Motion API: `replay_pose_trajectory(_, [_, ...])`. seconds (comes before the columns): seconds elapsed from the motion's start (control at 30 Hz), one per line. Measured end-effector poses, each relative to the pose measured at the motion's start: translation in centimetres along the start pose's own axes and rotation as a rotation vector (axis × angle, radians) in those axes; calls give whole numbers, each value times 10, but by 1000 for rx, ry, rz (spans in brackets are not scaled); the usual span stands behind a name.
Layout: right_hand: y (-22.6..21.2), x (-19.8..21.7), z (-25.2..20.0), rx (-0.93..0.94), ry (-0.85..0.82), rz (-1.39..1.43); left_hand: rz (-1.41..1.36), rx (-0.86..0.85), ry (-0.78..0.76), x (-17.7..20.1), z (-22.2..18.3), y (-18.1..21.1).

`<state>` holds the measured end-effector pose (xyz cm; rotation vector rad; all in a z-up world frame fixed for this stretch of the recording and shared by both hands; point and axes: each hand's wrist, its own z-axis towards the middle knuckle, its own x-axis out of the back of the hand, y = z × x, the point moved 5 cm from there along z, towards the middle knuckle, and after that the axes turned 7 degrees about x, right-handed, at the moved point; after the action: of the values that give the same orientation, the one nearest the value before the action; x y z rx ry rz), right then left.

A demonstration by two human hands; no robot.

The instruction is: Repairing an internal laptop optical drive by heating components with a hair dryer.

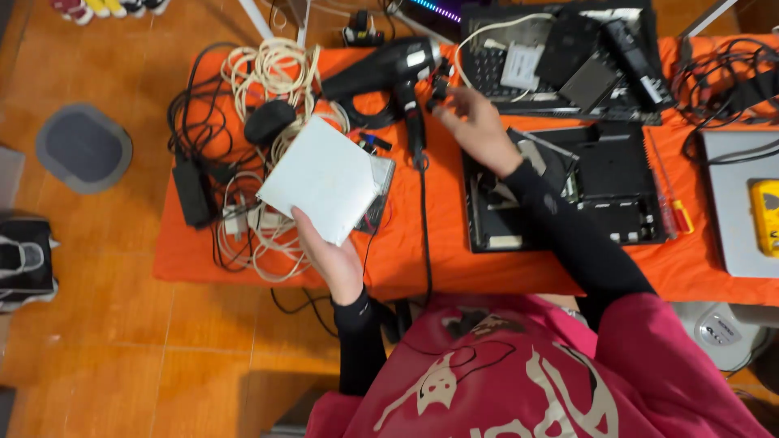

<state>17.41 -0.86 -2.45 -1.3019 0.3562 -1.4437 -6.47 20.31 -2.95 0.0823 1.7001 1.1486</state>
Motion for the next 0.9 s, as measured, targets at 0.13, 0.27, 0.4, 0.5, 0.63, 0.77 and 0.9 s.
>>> replay_pose_trajectory(0.13, [23,-44,31,26,-39,-140,-118,-30,57,29,11,-13])
replay_pose_trajectory(0.27, [10,-76,47,-80,-106,-289,-187,17,113,33,12,-26])
replay_pose_trajectory(0.4, [39,-97,56,-198,4,-360,-222,29,109,45,16,-47])
replay_pose_trajectory(0.5, [29,-89,64,-216,132,-209,-221,35,76,33,11,-45])
replay_pose_trajectory(0.63, [-22,-51,44,-251,210,-37,-206,9,110,39,13,-56])
replay_pose_trajectory(0.77, [-97,0,0,-221,246,505,-246,34,79,23,3,-49])
replay_pose_trajectory(0.9, [-135,42,-64,-333,213,986,-228,28,-1,17,-6,-62])
